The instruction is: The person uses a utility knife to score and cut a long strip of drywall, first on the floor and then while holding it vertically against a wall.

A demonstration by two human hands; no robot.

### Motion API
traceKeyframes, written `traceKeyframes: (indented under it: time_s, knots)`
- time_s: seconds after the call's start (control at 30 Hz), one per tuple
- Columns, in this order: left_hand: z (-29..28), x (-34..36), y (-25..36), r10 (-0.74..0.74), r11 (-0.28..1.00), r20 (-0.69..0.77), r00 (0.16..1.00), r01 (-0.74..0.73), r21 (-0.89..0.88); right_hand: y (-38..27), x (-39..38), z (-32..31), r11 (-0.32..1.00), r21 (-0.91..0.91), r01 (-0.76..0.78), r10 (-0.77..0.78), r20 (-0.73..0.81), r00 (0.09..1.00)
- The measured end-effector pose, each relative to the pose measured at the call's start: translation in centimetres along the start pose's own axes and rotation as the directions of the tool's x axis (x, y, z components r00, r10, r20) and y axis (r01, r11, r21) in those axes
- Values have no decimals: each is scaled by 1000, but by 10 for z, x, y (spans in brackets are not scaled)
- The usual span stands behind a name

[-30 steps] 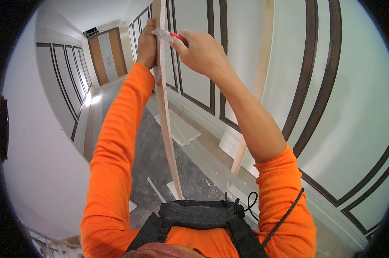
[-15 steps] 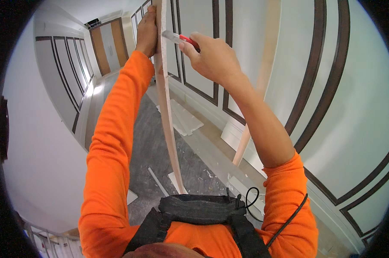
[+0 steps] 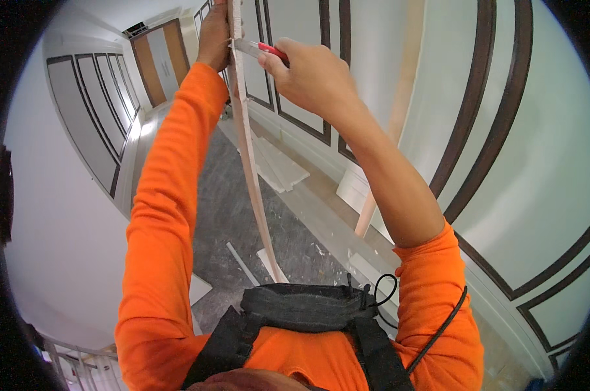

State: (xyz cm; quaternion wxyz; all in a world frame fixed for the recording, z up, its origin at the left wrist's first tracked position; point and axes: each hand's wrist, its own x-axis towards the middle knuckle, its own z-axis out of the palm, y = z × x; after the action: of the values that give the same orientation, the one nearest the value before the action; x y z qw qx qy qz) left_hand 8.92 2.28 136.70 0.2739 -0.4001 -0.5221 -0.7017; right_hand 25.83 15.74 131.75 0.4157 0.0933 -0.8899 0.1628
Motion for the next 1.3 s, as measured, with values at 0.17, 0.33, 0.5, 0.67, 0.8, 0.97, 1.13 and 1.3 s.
traceKeyframes:
  time_s: [0.17,0.33,0.5,0.67,0.8,0.97,1.13,1.3]
  knots:
    - [-5,3,-1,140,981,-7,990,-138,135,12,-10,15,998,60,32,-28,-66,997]
    - [-8,5,4,105,979,58,993,-113,170,-2,-3,8,1000,10,-7,7,-6,1000]
    - [-3,1,5,86,991,24,996,-88,99,7,-26,25,997,26,72,-72,-18,997]
    - [-2,1,6,98,985,6,995,-98,139,-7,-20,23,1000,10,-25,25,19,999]
    - [-2,1,3,141,978,-68,988,-128,163,11,-45,37,998,64,17,-31,226,974]
    - [-1,7,-2,170,966,5,985,-168,196,16,-19,39,926,348,149,-15,-360,933]
    - [6,9,0,-79,997,76,994,77,22,9,10,43,909,-40,416,-402,-351,846]
    - [0,19,-6,-164,961,297,941,220,-166,10,38,9,905,-111,410,-416,-43,908]
